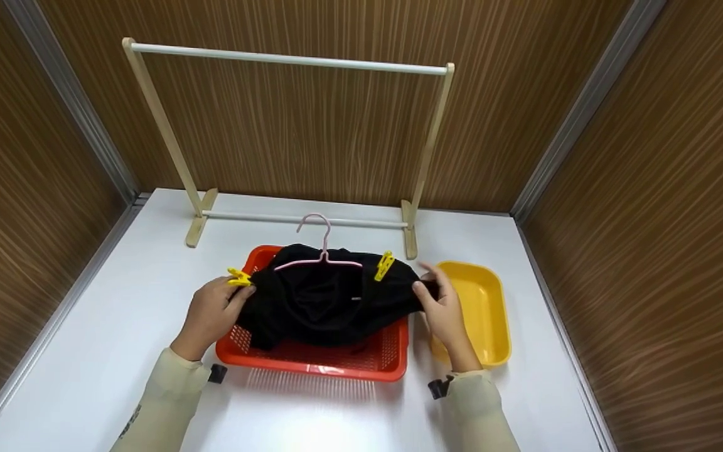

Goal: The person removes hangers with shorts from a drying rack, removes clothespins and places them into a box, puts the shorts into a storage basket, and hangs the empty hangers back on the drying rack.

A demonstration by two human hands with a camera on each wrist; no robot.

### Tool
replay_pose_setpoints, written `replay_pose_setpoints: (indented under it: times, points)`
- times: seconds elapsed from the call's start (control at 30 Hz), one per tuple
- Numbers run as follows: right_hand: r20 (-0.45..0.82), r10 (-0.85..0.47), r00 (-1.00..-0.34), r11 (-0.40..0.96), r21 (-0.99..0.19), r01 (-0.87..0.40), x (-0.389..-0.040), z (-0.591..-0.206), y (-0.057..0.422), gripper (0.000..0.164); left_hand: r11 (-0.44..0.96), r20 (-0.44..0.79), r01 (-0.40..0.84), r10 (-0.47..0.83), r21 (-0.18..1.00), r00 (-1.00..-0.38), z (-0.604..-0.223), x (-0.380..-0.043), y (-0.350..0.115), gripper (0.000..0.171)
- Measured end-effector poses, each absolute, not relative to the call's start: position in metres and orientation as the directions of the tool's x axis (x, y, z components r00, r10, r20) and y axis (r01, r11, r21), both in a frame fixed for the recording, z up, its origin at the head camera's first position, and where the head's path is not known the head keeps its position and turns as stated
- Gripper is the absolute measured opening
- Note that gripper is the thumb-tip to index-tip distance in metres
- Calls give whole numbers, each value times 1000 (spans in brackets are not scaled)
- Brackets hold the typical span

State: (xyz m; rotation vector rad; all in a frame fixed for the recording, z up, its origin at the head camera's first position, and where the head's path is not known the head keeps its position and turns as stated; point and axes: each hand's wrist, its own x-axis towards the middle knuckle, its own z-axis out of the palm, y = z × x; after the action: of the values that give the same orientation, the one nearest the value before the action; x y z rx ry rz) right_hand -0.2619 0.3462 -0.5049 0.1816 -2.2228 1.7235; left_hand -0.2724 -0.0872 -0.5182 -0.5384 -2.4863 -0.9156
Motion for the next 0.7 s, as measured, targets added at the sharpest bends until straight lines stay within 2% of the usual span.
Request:
replay_pose_setpoints:
  times: [0.1,0.23,0.3,0.4,0.53,0.63,0.7]
  points:
    - [330,140,-933,293,-914,-279,-263,-510,353,45,700,536,490,180,519,-825,-520,-274,-88,22]
    - [325,98,-941,553,-803,-220,-265,-521,360,55,691,535,461,126,557,-835,-522,-274,-90,23]
    - [305,62,-950,640,-743,-196,-267,-527,360,52,688,536,445,96,573,-839,-522,-274,-90,23]
    - [262,55,-963,688,-710,-154,-273,-536,358,40,682,538,432,65,591,-840,-521,-273,-89,24]
    - [203,96,-975,734,-676,-68,-279,-540,357,13,680,541,422,44,600,-840,-519,-272,-88,25]
    - [184,158,-970,731,-682,-10,-282,-537,356,19,677,535,405,19,615,-845,-521,-271,-88,25]
    - [157,200,-967,659,-752,14,-283,-530,353,24,666,530,392,-6,635,-848,-522,-271,-88,25]
